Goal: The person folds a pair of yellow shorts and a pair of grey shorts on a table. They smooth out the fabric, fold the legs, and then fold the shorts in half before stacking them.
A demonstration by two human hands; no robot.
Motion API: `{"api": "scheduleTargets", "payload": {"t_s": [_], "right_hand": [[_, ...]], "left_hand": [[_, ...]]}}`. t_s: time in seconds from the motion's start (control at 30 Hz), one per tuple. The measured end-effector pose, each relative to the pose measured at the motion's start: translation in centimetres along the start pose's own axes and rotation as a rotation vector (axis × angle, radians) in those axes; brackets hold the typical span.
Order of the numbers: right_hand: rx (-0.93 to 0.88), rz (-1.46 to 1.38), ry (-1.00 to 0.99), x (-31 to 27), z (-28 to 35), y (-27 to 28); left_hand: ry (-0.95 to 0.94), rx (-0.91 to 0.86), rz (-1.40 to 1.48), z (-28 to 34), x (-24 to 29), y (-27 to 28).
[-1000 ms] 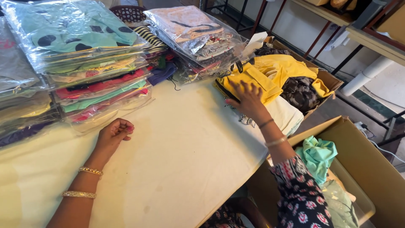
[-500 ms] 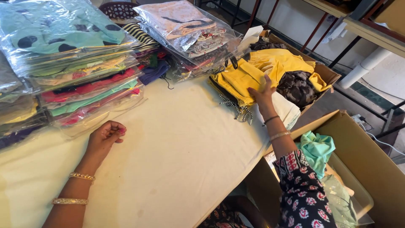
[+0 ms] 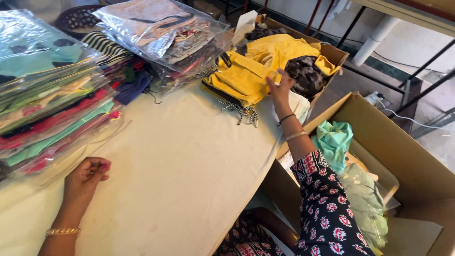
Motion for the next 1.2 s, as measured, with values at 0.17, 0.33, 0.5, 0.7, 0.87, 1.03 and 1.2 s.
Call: {"api": "scheduleTargets", "payload": {"t_s": [0.17, 0.33, 0.5, 0.7, 0.87, 1.03, 1.2], "right_hand": [[0.113, 0.129, -0.065, 8.8, -2.6, 6.9], [-0.215, 0.543, 0.187, 10.9, -5.6, 9.1], [-0.457, 0.562, 0.027, 11.9, -8.5, 7.8], [-0.593, 0.354, -0.22, 12.4, -13.3, 0.8], [-0.493, 0.419, -0.116, 2.7, -13.0, -1.9], [-0.246, 0.494, 0.003, 14.7, -13.8, -5.5], [0.709, -0.184, -0.044, 8.1, -15.8, 0.3]], "left_hand": [[-0.022, 0.028, -0.066, 0.5, -0.2, 0.0], [-0.007, 0.107, -0.219, 0.8, -0.1, -0.7], [-0.105, 0.172, -0.493, 1.2, 1.0, -1.6], [-0.065, 0.193, -0.565, -0.1, -1.6, -0.9], [-0.067, 0.228, -0.6, -0.1, -2.1, -0.8], [-0.137, 0.241, -0.609, -0.1, -1.9, -0.5], [-0.009, 0.244, -0.614, -0.1, -1.8, -0.8]]}}
Point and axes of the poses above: each hand's wrist, its own z-axis away from the middle knuckle, its own y-axis out of the back of the hand, x = y × z, the point moved 1 cm from there along -z, towards the middle knuckle, and after that the axes turned 10 degrees about y, right-handed, at the moved point
